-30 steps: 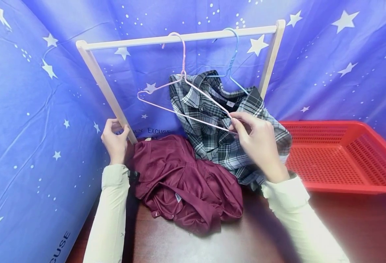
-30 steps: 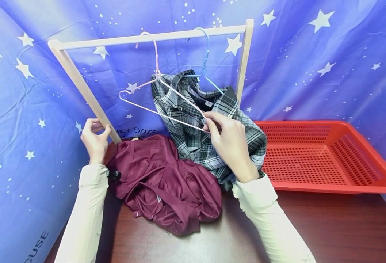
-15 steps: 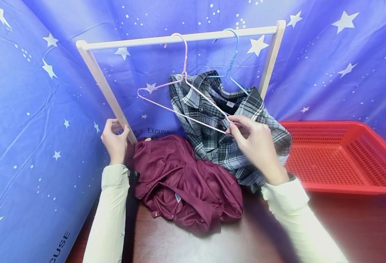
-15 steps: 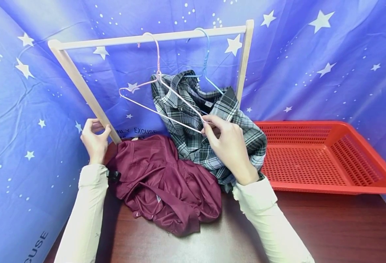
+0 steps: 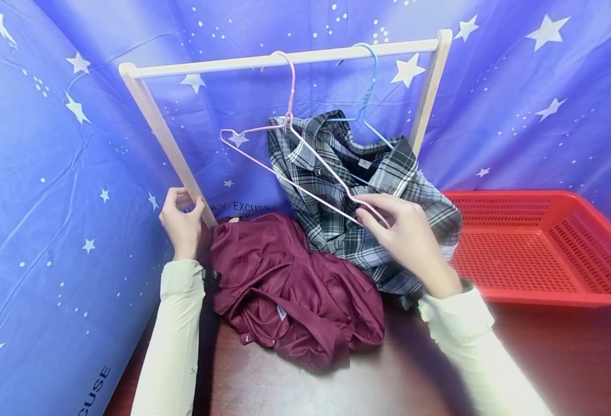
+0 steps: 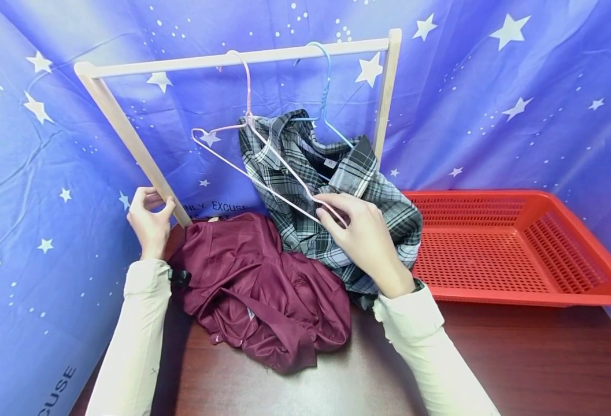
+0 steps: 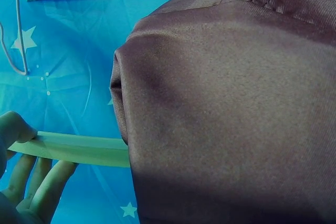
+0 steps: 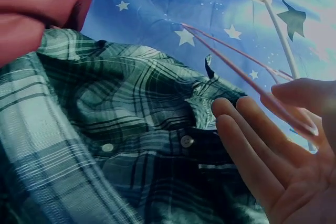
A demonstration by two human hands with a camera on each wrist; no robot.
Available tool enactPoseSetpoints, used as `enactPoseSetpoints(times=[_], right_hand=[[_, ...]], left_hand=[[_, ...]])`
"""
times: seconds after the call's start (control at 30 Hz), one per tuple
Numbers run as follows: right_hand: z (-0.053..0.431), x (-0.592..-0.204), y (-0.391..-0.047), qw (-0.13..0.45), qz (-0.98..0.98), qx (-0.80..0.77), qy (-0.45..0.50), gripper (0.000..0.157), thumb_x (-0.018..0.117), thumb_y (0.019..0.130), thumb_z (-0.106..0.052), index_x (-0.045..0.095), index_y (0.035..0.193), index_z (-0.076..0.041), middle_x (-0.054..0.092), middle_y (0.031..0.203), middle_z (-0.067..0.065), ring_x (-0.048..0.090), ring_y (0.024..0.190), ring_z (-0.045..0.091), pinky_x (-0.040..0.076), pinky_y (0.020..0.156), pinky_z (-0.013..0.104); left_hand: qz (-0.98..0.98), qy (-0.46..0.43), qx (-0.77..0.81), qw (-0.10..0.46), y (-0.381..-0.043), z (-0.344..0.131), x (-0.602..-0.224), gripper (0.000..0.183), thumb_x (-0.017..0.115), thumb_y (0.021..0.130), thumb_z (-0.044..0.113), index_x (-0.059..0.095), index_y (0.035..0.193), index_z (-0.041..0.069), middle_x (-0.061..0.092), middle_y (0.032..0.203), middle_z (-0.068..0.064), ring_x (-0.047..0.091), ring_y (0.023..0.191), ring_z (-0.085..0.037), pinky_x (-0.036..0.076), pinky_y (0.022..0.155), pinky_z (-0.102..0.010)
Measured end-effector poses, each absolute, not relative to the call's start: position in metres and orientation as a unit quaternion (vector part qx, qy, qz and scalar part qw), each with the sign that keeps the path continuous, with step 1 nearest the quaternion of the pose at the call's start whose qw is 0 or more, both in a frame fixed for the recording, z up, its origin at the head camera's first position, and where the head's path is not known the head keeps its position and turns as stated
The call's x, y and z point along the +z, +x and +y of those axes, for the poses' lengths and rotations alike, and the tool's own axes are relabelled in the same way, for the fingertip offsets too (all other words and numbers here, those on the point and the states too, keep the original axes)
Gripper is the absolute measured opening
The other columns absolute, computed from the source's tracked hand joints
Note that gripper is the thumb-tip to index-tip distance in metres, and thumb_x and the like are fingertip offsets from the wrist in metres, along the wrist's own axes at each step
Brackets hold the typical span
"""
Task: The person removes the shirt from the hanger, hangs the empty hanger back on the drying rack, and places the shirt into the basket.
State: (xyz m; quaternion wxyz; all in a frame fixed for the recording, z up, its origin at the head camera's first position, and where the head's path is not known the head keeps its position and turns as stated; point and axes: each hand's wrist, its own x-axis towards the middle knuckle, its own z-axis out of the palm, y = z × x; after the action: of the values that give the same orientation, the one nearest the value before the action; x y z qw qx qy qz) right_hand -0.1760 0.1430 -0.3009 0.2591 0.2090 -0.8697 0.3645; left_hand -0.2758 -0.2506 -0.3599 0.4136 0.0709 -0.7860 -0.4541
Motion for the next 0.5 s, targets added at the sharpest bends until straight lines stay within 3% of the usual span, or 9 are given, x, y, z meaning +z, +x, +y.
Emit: enactPoseSetpoints(times=[0.13, 0.33, 0.5], right_hand=[[0.147, -0.309, -0.175, 0.248, -0.872, 0.363, 0.216, 0.026, 0.07, 0.093, -0.017, 0.073, 0.118, -0.013, 0.075, 0.104, 0.004, 0.064, 0.071, 0.012, 0.05, 0.066, 0.023], [0.152, -0.321, -0.174, 0.207, -0.879, 0.364, 0.228, 0.026, 0.071, 0.092, -0.019, 0.071, 0.118, -0.014, 0.067, 0.086, -0.002, 0.065, 0.071, 0.008, 0.054, 0.066, 0.022], [0.155, -0.333, -0.171, 0.168, -0.887, 0.364, 0.228, 0.035, 0.074, 0.089, -0.028, 0.07, 0.12, -0.012, 0.071, 0.099, 0.002, 0.071, 0.083, 0.015, 0.058, 0.075, 0.029]], left_hand=[[-0.785, 0.071, -0.454, 0.415, -0.276, -0.25, -0.36, 0.021, 0.071, 0.083, 0.006, 0.066, 0.103, 0.002, 0.074, 0.097, -0.017, 0.069, 0.086, -0.033, 0.048, 0.091, -0.043], [-0.787, 0.072, -0.45, 0.415, -0.276, -0.251, -0.36, 0.02, 0.071, 0.083, 0.007, 0.067, 0.103, 0.003, 0.074, 0.097, -0.016, 0.069, 0.085, -0.028, 0.048, 0.091, -0.037], [-0.786, 0.073, -0.452, 0.416, -0.277, -0.251, -0.361, 0.02, 0.071, 0.084, 0.006, 0.067, 0.103, 0.002, 0.074, 0.097, -0.017, 0.069, 0.086, -0.029, 0.048, 0.09, -0.039]])
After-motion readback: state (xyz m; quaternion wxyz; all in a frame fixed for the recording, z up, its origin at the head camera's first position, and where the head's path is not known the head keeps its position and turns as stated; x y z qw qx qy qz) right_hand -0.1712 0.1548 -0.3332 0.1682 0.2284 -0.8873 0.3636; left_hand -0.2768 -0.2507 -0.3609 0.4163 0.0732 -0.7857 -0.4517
